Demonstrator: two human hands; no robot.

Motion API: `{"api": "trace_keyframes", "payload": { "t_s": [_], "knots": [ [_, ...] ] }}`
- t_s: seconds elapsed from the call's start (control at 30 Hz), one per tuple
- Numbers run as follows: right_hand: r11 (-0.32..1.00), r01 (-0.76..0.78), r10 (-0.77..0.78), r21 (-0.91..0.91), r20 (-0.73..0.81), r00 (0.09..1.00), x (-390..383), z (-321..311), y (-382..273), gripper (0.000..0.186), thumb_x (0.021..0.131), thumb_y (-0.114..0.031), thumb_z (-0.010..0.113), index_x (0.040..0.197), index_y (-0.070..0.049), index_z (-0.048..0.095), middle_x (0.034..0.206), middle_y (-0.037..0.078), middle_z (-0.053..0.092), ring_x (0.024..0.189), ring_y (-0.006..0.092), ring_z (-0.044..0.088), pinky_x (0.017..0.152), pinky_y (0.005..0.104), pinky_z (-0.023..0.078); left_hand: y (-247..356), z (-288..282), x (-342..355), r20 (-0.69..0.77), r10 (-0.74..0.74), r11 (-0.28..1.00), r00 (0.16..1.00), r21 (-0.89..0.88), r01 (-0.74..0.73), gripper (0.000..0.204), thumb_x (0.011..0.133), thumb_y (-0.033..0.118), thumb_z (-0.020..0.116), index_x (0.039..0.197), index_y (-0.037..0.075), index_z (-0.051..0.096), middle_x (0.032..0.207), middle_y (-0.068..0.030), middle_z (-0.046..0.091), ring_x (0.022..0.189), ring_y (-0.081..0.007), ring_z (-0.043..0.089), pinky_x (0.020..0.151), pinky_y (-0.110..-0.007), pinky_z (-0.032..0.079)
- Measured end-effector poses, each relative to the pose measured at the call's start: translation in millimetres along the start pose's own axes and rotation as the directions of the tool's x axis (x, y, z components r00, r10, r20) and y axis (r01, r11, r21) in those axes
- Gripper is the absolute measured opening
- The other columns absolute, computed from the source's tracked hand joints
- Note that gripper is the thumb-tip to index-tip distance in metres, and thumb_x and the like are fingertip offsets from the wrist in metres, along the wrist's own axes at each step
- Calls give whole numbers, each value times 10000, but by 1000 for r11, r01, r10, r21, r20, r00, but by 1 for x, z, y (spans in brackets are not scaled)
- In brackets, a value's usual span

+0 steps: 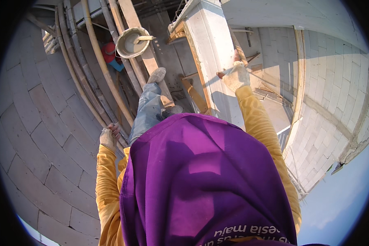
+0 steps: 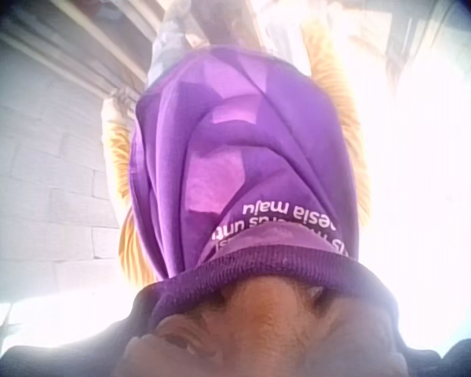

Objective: The person, using a trowel, applies mortar from a bucket onto the edge of a curved concrete wall while standing on a wooden scaffold.

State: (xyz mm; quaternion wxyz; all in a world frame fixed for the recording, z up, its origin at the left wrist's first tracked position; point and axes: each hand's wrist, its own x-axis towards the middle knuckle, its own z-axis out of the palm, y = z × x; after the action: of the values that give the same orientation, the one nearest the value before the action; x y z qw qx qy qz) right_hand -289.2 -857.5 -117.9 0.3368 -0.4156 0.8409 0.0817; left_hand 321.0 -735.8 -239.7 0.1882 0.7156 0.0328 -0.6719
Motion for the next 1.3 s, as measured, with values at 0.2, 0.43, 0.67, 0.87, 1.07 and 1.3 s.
{"api": "trace_keyframes", "payload": {
  "t_s": [0.2, 0.43, 0.67, 0.87, 1.07, 1.3],
  "knots": [
    [995, 55, -62, -87, -83, 995, 2, 9, 7, 1158, 732, -295, 837, 1571, -123, 58, 1415, 238, 497, 1291, 363, 514, 1078, 402, 408, -6, -5, -2, -39, 17, 1000, 999, 8, -17, 357, 992, 400, 480, 1201, 144, 614, 1211, -96, 654, 1056, -261, 634, 869, -425, 488],
    [999, 17, -17, -33, -28, 999, -3, 2, -3, 1141, 725, -301, 837, 1565, -96, 92, 1402, 270, 493, 1272, 381, 526, 1065, 399, 422, -6, 2, -8, -83, 0, 1000, 997, 3, 0, 351, 1009, 332, 444, 1232, 100, 583, 1181, -107, 649, 1023, -264, 630, 878, -442, 498],
    [997, -21, 21, -73, -5, 1000, -5, -1, -10, 1137, 737, -294, 818, 1566, -85, 68, 1366, 271, 527, 1246, 383, 549, 1045, 401, 440, -13, -8, -3, -21, -16, 999, 1000, -34, 16, 376, 979, 297, 498, 1277, 76, 558, 1180, -114, 648, 1007, -263, 631, 881, -437, 500],
    [999, 21, -21, -37, -21, 1000, -9, -4, -14, 1120, 735, -299, 817, 1561, -65, 98, 1346, 255, 550, 1220, 382, 568, 1027, 405, 453, -12, -2, -16, -59, -20, 999, 998, -40, 18, 396, 941, 271, 562, 1283, 70, 554, 1214, -119, 642, 1000, -268, 638, 873, -437, 505],
    [999, 15, -16, -44, -25, 1000, -9, -2, -11, 1132, 721, -296, 826, 1558, -53, 103, 1346, 280, 537, 1218, 388, 565, 1029, 403, 449, -19, -17, -3, -24, -9, 998, 1000, -60, 7, 310, 975, 354, 522, 1173, 131, 606, 1178, -104, 661, 1000, -266, 647, 837, -444, 504],
    [998, 44, -45, -42, -37, 998, -7, 2, -6, 1141, 718, -315, 825, 1558, -54, 98, 1375, 295, 504, 1243, 405, 542, 1053, 401, 432, -21, -12, 4, -63, -6, 999, 998, -49, 2, 280, 975, 330, 519, 1154, 135, 613, 1134, -99, 671, 964, -264, 652, 795, -434, 512]
  ]
}}
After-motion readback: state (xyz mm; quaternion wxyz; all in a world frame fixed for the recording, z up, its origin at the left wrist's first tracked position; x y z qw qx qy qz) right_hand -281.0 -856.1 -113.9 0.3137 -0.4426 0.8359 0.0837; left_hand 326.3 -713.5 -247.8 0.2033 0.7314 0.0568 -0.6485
